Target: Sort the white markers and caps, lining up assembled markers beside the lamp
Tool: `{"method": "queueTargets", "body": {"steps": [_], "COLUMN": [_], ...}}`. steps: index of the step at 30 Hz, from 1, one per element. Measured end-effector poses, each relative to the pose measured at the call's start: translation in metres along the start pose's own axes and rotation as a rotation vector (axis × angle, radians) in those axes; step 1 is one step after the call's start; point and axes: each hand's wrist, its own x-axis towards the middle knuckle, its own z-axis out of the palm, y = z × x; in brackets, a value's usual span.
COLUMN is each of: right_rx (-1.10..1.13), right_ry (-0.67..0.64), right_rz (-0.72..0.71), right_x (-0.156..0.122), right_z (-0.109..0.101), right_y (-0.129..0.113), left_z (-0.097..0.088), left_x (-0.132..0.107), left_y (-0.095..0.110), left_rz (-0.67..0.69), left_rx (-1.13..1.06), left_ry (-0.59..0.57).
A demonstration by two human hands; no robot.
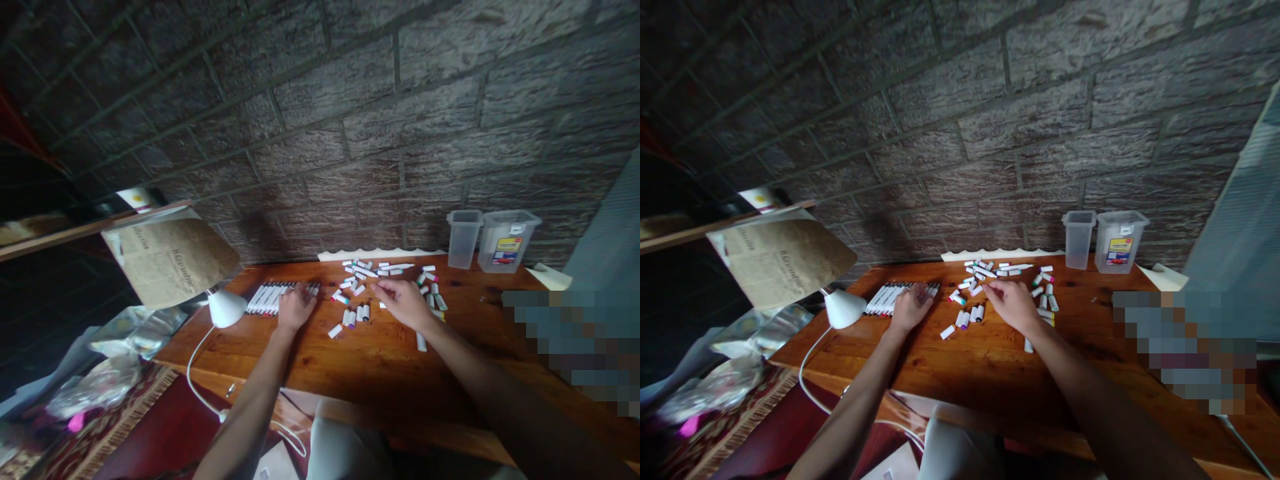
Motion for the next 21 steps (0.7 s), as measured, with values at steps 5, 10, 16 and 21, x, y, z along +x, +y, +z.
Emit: {"method": "queueTargets", "body": {"steps": [5, 10, 16, 21], "right_rx": [-0.020, -0.149, -0.541, -0.721], "right_ry": [-0.005, -0.017, -0.079, -0.211], "right_rz": [0.019, 0.044, -0.038, 0.004], "right_x": [0.000, 0.002, 0.028, 0.060], "right_z": [0.000, 0.006, 0.023, 0.044], "right_y": [0.003, 0.012, 0.012, 0.012], "left_z": [0.002, 0.005, 0.006, 0.006], "left_x": [-0.001, -0.001, 0.000, -0.001], "left_y": [-0.005, -0.001, -0.001, -0.003], "left_rz": [0.009, 0.023, 0.058, 0.106], "left_rx": [0.001, 0.008, 0.029, 0.047], "left_ry": [0.018, -0.012, -0.032, -0.011]}}
